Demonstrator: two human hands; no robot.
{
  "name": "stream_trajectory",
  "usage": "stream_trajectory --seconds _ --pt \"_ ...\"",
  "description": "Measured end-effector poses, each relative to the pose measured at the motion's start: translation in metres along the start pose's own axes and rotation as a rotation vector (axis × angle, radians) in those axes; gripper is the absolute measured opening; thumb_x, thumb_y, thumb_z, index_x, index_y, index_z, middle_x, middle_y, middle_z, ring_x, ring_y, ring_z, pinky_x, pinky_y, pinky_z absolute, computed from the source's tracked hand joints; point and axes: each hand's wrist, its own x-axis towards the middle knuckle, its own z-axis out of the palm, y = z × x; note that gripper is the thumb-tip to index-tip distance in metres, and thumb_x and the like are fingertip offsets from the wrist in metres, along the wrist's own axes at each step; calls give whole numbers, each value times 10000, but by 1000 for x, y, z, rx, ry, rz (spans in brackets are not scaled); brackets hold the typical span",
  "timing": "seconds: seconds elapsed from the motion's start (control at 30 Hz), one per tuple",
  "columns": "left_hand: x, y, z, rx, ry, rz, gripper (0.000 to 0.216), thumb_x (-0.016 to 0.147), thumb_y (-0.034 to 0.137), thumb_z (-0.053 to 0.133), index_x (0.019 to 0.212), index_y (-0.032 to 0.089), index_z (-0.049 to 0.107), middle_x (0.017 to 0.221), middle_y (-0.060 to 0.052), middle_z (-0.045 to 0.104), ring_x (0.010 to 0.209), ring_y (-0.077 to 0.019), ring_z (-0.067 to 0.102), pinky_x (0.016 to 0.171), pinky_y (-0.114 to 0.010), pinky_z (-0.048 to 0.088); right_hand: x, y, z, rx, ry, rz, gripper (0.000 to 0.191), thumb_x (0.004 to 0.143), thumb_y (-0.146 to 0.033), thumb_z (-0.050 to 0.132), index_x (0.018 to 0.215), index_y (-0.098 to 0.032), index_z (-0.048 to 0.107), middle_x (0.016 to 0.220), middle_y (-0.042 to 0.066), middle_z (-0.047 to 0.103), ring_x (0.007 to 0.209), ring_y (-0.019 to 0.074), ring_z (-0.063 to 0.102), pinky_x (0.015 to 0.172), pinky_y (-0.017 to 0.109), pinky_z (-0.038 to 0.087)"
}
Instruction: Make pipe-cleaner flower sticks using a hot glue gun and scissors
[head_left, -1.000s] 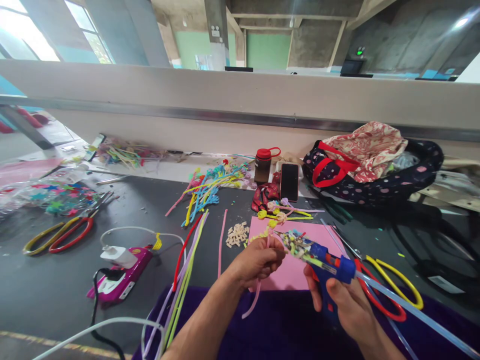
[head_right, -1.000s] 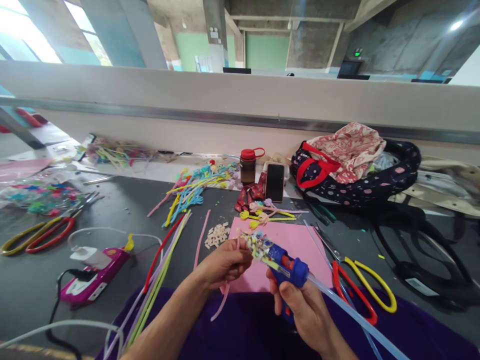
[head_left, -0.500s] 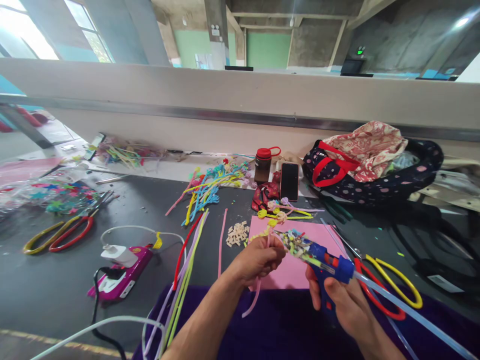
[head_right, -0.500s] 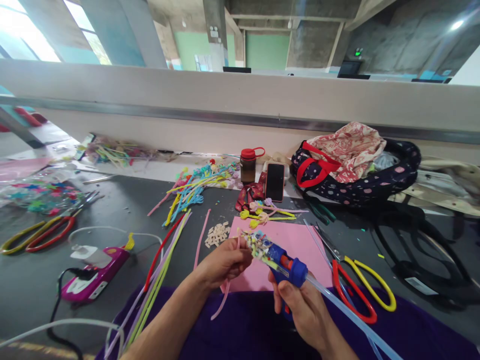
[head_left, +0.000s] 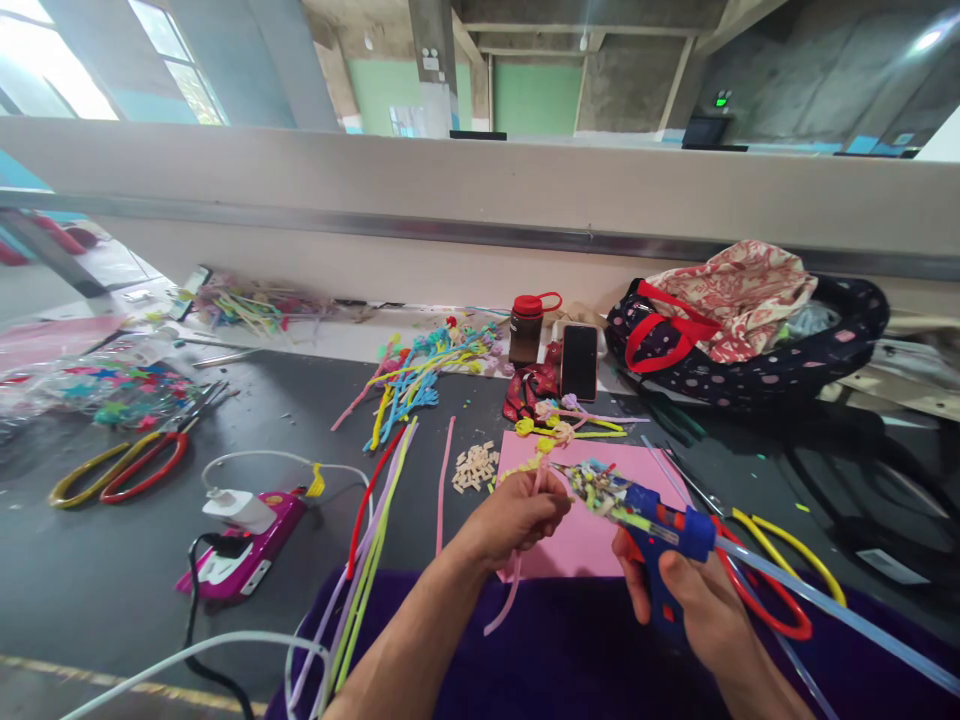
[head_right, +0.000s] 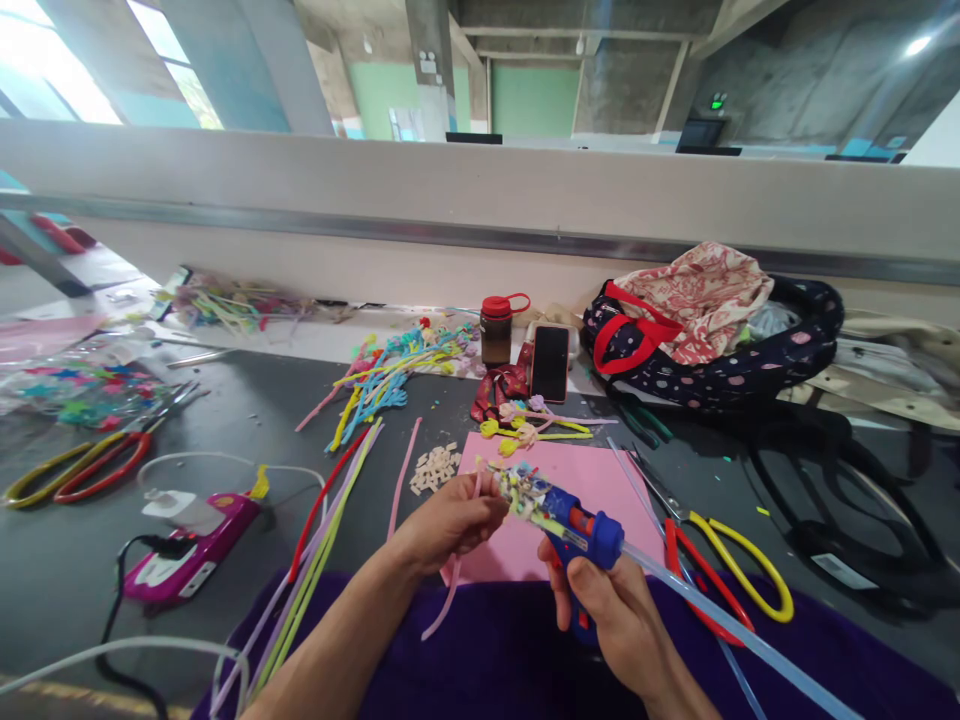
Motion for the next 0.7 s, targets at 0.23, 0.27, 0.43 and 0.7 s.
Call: stream_trajectory --seconds 0.23,0.27,0.43,0.7 --pt "1 -3 -2 25 -25 18 139 690 252 566 642 170 464 436 86 419 323 -19 210 333 -181 105 1 3 -1 49 -9 8 422 851 -528 422 874 -154 616 637 36 601 445 127 526 447 255 389" --pt "1 -3 -2 28 -24 17 136 687 252 566 646 171 465 437 86 419 324 -20 209 334 -182 107 1 4 -1 42 -7 11 430 851 -533 417 871 -152 616 629 34 597 447 128 525 454 258 395" --pt "1 -2 -2 34 -31 15 129 682 251 563 641 167 473 436 87 414 324 -20 203 337 -183 99 2 2 -1 11 -15 28 457 849 -557 403 847 -152 613 624 32 594 437 128 531 439 254 402" --pt "1 -2 -1 12 -18 36 91 663 183 516 592 167 462 417 83 418 305 -18 199 328 -196 81 0 4 -1 -12 -36 52 470 851 -564 395 824 -147 612 615 34 596 454 134 538 449 255 401"
